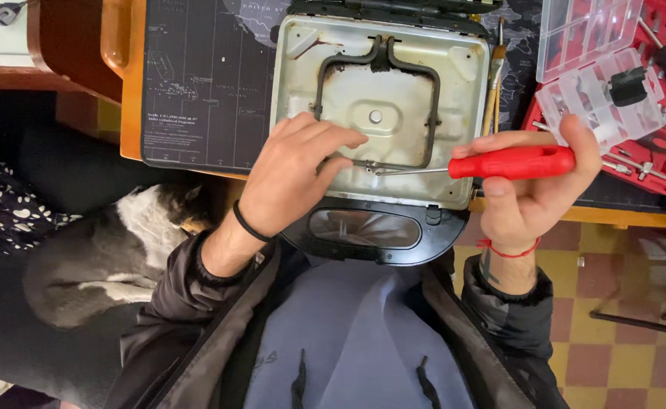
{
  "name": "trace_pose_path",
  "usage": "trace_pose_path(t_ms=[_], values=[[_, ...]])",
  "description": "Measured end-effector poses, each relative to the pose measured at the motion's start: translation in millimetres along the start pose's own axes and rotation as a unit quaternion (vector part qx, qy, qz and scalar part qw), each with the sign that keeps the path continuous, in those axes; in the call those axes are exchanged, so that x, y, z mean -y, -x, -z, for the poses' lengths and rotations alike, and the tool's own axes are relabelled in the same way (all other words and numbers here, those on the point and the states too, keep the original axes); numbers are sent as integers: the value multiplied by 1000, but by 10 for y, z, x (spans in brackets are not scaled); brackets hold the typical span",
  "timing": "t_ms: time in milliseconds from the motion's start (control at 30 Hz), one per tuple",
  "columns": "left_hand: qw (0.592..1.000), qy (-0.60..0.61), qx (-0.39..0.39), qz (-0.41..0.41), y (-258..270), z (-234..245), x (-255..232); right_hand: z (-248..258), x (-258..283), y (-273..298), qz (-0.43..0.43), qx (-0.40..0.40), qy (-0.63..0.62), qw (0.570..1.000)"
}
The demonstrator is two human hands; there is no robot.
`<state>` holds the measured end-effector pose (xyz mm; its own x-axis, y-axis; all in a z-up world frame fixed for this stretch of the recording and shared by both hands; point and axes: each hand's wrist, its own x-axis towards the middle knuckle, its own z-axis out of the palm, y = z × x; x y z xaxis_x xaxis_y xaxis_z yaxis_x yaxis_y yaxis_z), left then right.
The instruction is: The person uses a red screwdriver to loosen and remove screws from the metal casing of a disassembled appliance. They work methodically around the perimeter of the casing, removing fasteners one by one.
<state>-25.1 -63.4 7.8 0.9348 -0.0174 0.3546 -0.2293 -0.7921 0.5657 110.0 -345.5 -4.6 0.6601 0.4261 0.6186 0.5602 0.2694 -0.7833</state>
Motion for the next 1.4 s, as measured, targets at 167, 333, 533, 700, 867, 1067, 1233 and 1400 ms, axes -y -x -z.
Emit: trace_pose_path(t_ms=[167,333,533,700,867,1067,1233,1400], values=[[1000,-28,-1,6,28,15,52,-90,1,-33,5,5,-14,1000],[1000,-22,-13,3,49,60,108,-121,-6,-68,13,23,-9,1000],[1000,4,-20,3,69,104,193,-158,31,-140,28,43,5,999],[999,13,-36,-34,28,141,242,-199,87,-374,129,158,94,975],[996,60,-50,-51,-53,174,376,-304,-153,-631,128,205,44,969],[987,137,-81,-16,-77,118,554,-428,-71,-635,81,193,-49,977],[979,188,-78,-18,-84,124,569,-307,-78,-684,136,240,-1,961],[972,211,-96,-48,-94,143,609,-344,-73,-702,178,271,53,945]])
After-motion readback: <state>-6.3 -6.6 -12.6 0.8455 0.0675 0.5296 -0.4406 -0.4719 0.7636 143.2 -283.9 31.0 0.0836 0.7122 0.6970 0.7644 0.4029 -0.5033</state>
